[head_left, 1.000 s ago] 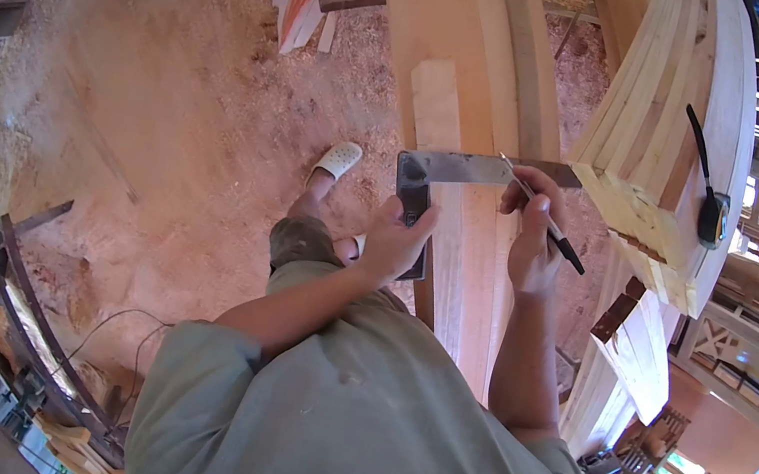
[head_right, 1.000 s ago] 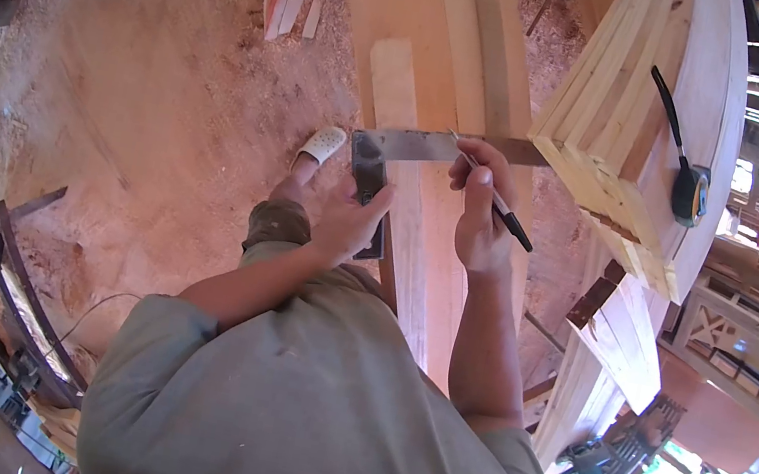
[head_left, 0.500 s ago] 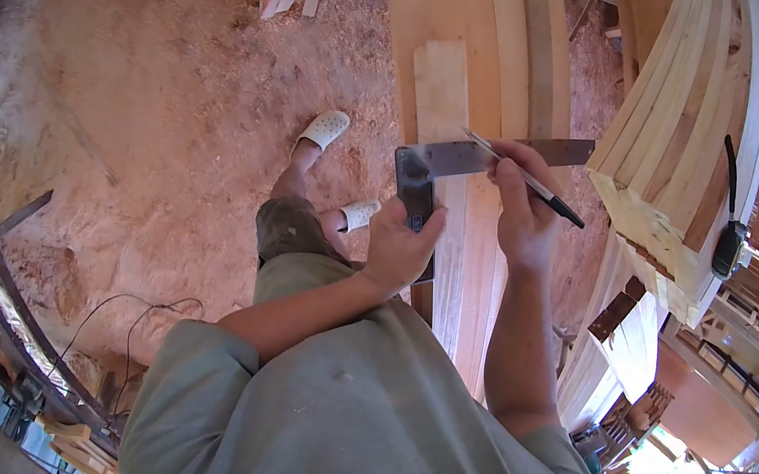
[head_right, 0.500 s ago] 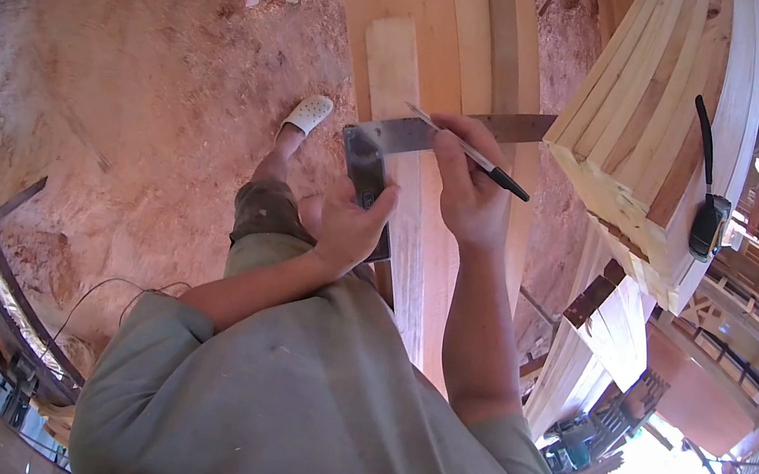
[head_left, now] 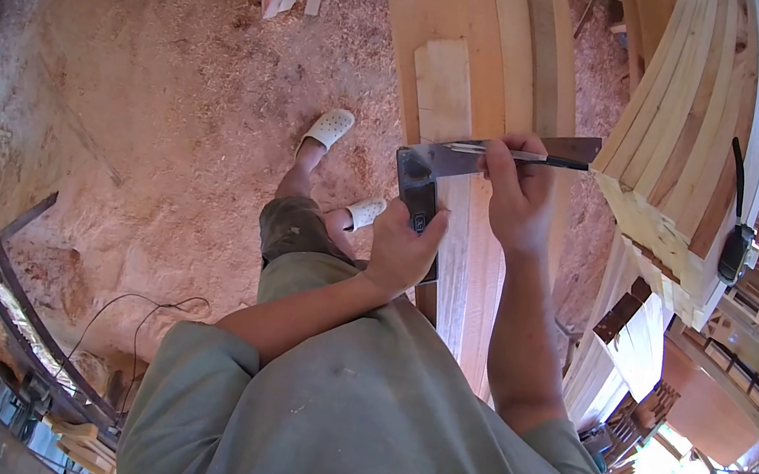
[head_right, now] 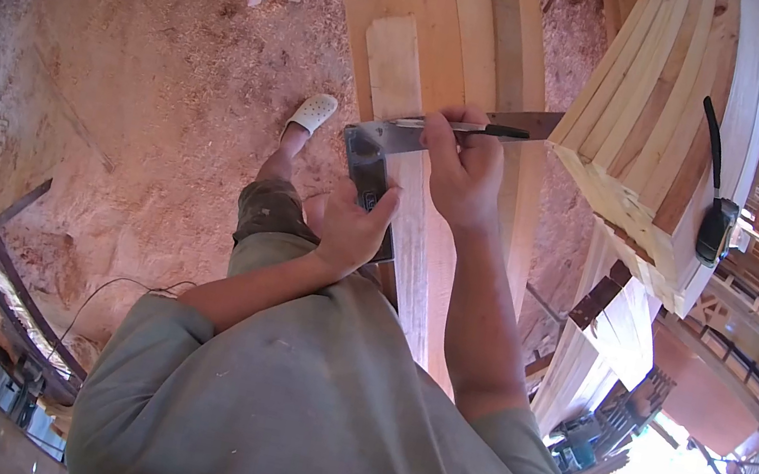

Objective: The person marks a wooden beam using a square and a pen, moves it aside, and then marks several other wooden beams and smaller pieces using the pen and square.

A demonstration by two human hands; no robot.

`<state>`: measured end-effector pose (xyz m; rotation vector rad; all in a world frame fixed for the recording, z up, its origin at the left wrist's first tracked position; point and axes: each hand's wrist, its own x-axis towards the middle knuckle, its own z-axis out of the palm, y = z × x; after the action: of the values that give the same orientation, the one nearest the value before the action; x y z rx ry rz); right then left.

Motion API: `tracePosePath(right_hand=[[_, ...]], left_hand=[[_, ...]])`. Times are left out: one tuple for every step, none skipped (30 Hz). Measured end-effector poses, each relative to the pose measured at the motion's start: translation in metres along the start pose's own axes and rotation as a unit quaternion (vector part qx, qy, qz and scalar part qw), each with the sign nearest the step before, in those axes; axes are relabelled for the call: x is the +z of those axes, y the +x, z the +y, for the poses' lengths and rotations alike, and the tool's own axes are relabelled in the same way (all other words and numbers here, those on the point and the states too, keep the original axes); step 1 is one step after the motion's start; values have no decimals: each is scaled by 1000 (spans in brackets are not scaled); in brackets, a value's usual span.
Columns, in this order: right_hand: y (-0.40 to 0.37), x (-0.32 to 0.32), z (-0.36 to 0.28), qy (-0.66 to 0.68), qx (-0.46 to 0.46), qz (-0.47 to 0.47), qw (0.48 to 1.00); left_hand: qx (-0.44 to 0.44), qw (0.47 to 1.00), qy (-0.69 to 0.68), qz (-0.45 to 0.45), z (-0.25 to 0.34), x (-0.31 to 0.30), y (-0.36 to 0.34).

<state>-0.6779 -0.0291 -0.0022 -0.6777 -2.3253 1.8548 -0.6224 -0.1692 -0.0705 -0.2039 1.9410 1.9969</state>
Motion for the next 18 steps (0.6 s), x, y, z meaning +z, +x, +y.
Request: tracePosePath(right_hand=[[2,0,0,0,1,0,1000],[4,1,1,-13,-3,-1,1000],[6,1,1,-25,-7,-3,1000],[7,2,1,-25,-6,-4,1000],[8,4,-1,-29,-8,-5,1000],[9,4,-1,-32,-9,-6,999],[10,4,-1,-33,-9,-6,999],[11,4,-1,-50,-5,-12,999],[12,4,-1,-67,-1,-18,998],[12,4,-1,-67,-1,-19,998],[12,4,0,-68,2,-30,997],[12,5,0,-69,5,-41,997],[12,5,-1,-70,5,-41,997],[12,6,-3,-72,9,-39,997],[12,6,-4,-74,12,-38,996],[12,6,-4,-74,12,-38,996],[12,6,-4,-75,13,-40,996],[13,6,-4,-75,14,-43,996]], left_hand=[[6,1000,-6,5,-2,1,0],[12,1000,-11,11,-3,2,-1],[11,1000,-11,11,-3,1,-1],[8,1000,-8,8,-2,1,-1],[5,1000,-5,6,-1,1,-1],[4,1000,-5,6,1,1,-1],[4,1000,-2,7,2,0,0],[4,1000,1,7,3,0,0],[3,1000,0,8,3,1,0],[-5,1000,-9,7,2,1,0],[-14,1000,-19,6,2,1,0],[-14,1000,-19,6,1,1,0],[-34,999,-16,2,1,1,1],[-53,999,-13,-2,1,1,1],[-53,998,-13,-2,5,0,1],[-56,998,-1,1,10,-1,2],[-58,998,11,3,13,-1,2],[-58,998,11,3,11,-1,3]])
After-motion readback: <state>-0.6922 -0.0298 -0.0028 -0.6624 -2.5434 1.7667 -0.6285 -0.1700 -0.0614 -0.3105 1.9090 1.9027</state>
